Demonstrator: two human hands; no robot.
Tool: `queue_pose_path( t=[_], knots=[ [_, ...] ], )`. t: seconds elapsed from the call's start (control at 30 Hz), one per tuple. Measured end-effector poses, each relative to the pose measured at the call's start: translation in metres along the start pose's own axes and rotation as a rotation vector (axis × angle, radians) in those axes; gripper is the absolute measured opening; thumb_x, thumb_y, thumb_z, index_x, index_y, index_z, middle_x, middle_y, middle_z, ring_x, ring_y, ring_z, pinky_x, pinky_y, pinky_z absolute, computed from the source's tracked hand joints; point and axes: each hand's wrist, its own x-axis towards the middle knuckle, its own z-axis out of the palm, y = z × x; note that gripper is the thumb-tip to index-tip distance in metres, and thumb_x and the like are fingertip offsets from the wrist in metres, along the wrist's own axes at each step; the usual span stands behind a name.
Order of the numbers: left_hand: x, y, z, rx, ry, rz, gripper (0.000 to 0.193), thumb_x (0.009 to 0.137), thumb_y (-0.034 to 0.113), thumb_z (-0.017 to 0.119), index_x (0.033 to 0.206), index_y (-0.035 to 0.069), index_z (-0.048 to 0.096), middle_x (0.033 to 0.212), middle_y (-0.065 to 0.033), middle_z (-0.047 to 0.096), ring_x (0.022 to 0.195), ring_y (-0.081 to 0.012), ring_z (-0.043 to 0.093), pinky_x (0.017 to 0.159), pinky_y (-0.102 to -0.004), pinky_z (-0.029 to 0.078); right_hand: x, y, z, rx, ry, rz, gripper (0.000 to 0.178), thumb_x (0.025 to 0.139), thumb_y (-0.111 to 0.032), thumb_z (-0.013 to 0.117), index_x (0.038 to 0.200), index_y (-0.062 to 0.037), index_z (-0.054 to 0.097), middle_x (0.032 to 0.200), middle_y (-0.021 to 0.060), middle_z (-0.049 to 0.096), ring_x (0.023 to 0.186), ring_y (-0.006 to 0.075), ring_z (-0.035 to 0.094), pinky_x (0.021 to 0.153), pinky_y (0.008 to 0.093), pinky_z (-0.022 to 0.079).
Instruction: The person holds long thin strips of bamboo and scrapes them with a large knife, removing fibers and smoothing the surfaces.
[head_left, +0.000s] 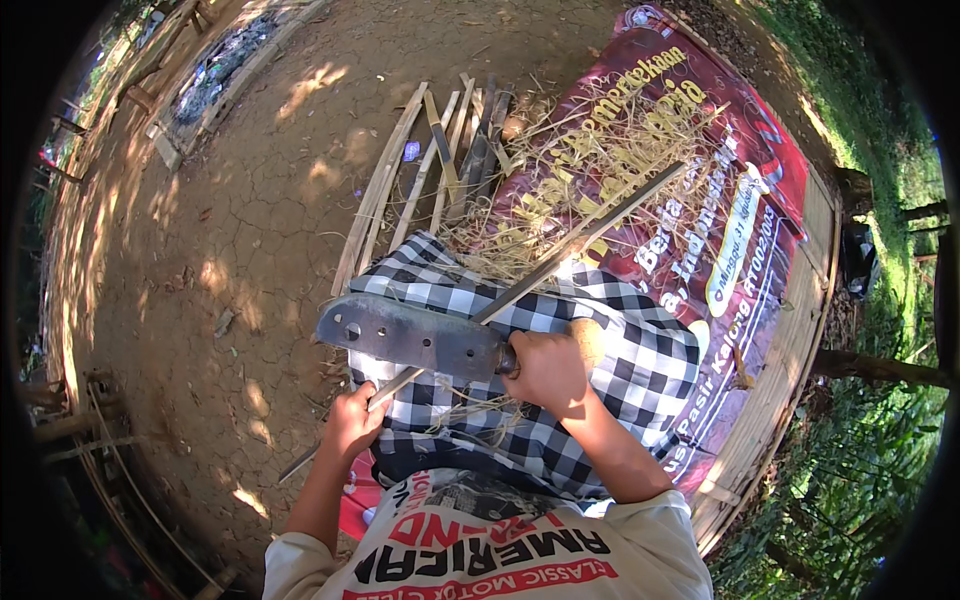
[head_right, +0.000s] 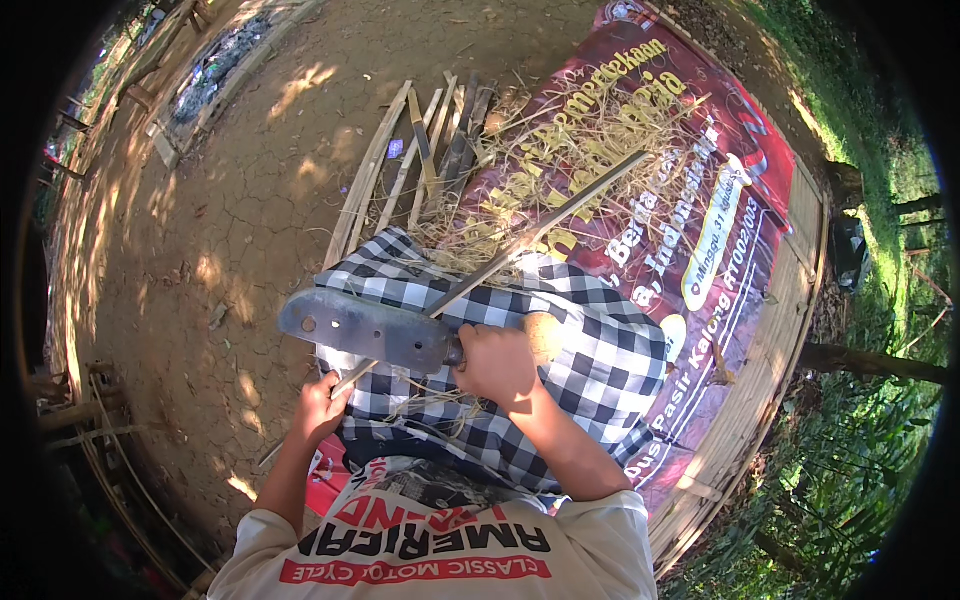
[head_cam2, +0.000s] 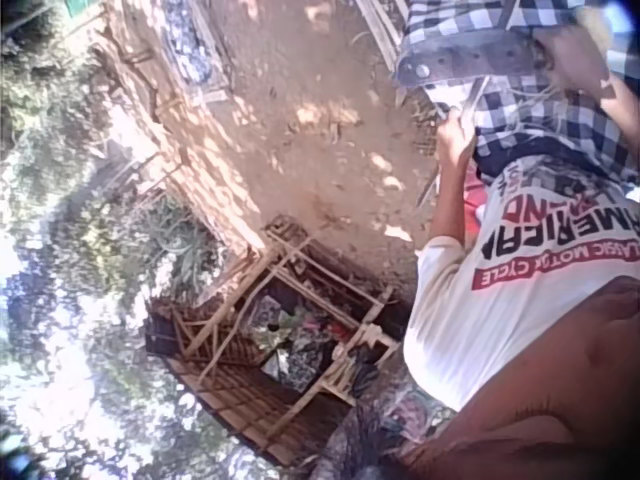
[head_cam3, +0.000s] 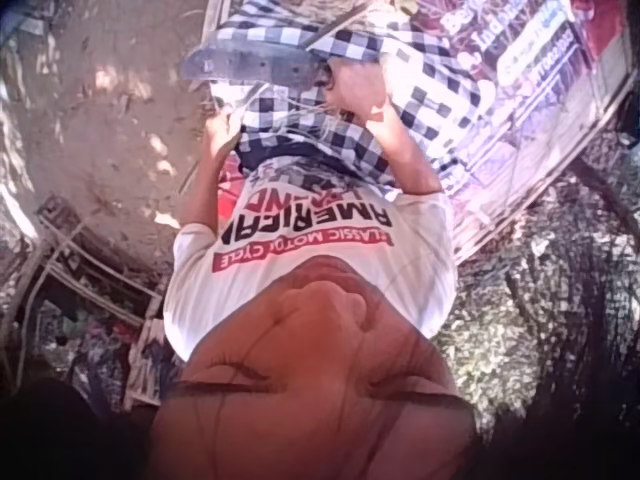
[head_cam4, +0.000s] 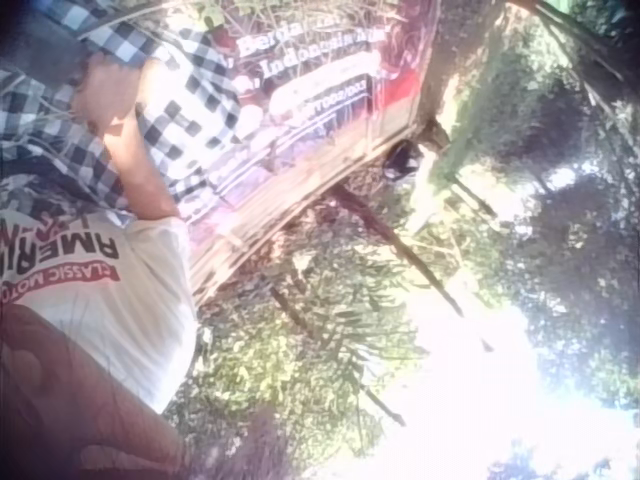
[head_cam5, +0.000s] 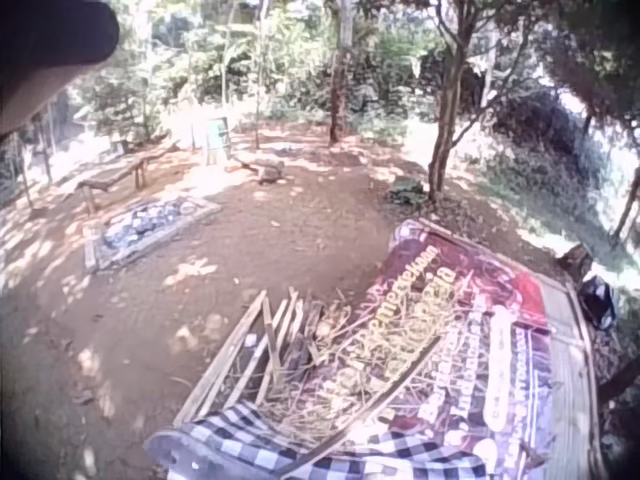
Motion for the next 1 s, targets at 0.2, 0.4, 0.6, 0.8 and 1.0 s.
queue_pose_path(
  t=[0.2, 0.4, 0.6, 0.8, 1.0],
  knots=[
    [0.008, 0.001, -0.013, -0.125, -0.131, 0.028, 0.023, 0.091, 0.019, 0.060, 0.080, 0.000, 0.059, 0.058, -0.0108, 0.048, 0.054, -0.0186, 0.045, 0.052, -0.0348, 0.039, 0.011, 0.009, 0.003, -0.038, 0.023, -0.052, 0.021, 0.060, -0.019, 0.070, 0.070, -0.0055, 0.057, 0.064, 0.0111, 0.060, 0.059, 0.0319, 0.060, 0.056, 0.0395, 0.049],
    [0.010, 0.004, -0.012, -0.117, -0.135, 0.005, 0.027, 0.094, 0.021, 0.059, 0.079, -0.001, 0.060, 0.055, -0.0068, 0.043, 0.054, -0.0118, 0.039, 0.050, -0.0331, 0.036, 0.023, 0.019, 0.004, -0.062, 0.014, -0.082, 0.022, 0.057, -0.020, 0.070, 0.068, -0.0060, 0.057, 0.064, 0.0112, 0.059, 0.060, 0.0324, 0.060, 0.057, 0.0398, 0.049],
    [0.007, -0.009, -0.003, -0.097, -0.068, 0.065, 0.029, 0.095, 0.023, 0.059, 0.079, -0.001, 0.060, 0.055, -0.0101, 0.045, 0.052, -0.0139, 0.041, 0.051, -0.0338, 0.039, 0.024, 0.021, -0.008, -0.060, -0.030, -0.048, 0.022, 0.057, -0.020, 0.070, 0.070, -0.0062, 0.058, 0.066, 0.0119, 0.060, 0.062, 0.0323, 0.061, 0.059, 0.0409, 0.049],
    [0.012, -0.010, -0.005, -0.088, -0.108, 0.071, 0.028, 0.095, 0.022, 0.060, 0.079, -0.001, 0.060, 0.055, -0.0121, 0.047, 0.051, -0.0165, 0.043, 0.051, -0.0349, 0.040, 0.020, 0.031, -0.018, -0.181, -0.063, -0.011, 0.024, 0.056, -0.020, 0.070, 0.071, -0.0065, 0.056, 0.069, 0.0121, 0.061, 0.064, 0.0330, 0.062, 0.061, 0.0398, 0.050],
    [0.014, -0.007, -0.007, -0.091, -0.103, 0.070, 0.028, 0.094, 0.022, 0.060, 0.078, -0.001, 0.061, 0.055, -0.0133, 0.047, 0.049, -0.0171, 0.042, 0.050, -0.0354, 0.039, 0.010, 0.049, -0.032, -0.244, -0.062, -0.013, 0.026, 0.055, -0.021, 0.071, 0.071, -0.0066, 0.055, 0.071, 0.0125, 0.061, 0.067, 0.0323, 0.063, 0.064, 0.0395, 0.051]
  ],
)
